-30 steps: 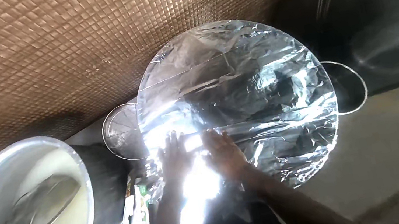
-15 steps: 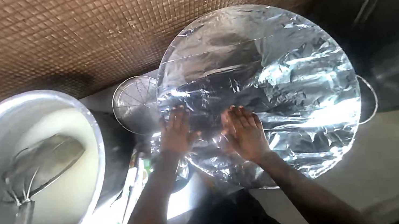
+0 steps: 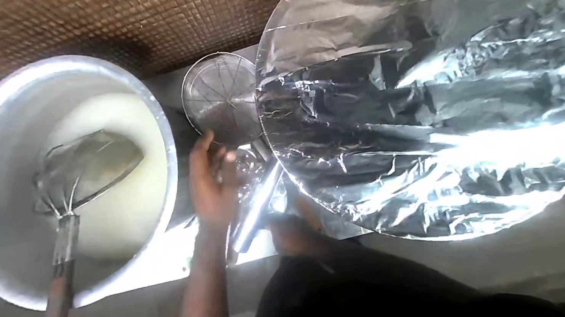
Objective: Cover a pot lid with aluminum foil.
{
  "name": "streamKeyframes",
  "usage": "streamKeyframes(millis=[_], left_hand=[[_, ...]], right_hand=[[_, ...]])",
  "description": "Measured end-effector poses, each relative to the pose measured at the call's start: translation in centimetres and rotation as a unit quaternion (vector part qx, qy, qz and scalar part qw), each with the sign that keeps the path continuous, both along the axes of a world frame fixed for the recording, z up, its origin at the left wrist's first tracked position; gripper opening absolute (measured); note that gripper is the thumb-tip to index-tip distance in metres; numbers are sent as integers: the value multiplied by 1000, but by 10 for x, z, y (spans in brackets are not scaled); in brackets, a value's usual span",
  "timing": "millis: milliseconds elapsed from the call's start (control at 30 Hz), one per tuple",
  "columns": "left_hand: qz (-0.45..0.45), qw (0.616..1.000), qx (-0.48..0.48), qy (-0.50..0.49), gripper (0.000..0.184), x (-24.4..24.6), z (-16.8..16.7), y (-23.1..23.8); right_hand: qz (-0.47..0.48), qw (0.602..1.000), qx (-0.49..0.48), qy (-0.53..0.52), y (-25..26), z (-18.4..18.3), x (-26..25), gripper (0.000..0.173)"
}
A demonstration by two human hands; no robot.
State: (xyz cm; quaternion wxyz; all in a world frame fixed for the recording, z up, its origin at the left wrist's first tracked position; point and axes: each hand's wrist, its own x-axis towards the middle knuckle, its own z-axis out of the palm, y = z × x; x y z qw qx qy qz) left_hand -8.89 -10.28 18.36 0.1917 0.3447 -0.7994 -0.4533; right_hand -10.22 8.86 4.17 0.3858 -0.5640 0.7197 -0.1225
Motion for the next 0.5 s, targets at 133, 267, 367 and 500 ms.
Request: streamKeyframes(millis=[133, 267, 367, 500], left_hand=[[51, 997, 41, -41, 49, 89, -31, 44], [27, 989, 87, -115, 48, 160, -54, 86], [-2, 984, 137, -115, 43, 185, -66, 99], [-55, 992, 80, -83, 35, 182, -79, 86]], right_hand=[[21, 978, 196, -72, -34, -46, 4, 57], [5, 986, 153, -61, -26, -97, 24, 66], [-35, 989, 138, -48, -19, -112, 28, 78], [-14, 990, 138, -38, -22, -94, 24, 71]])
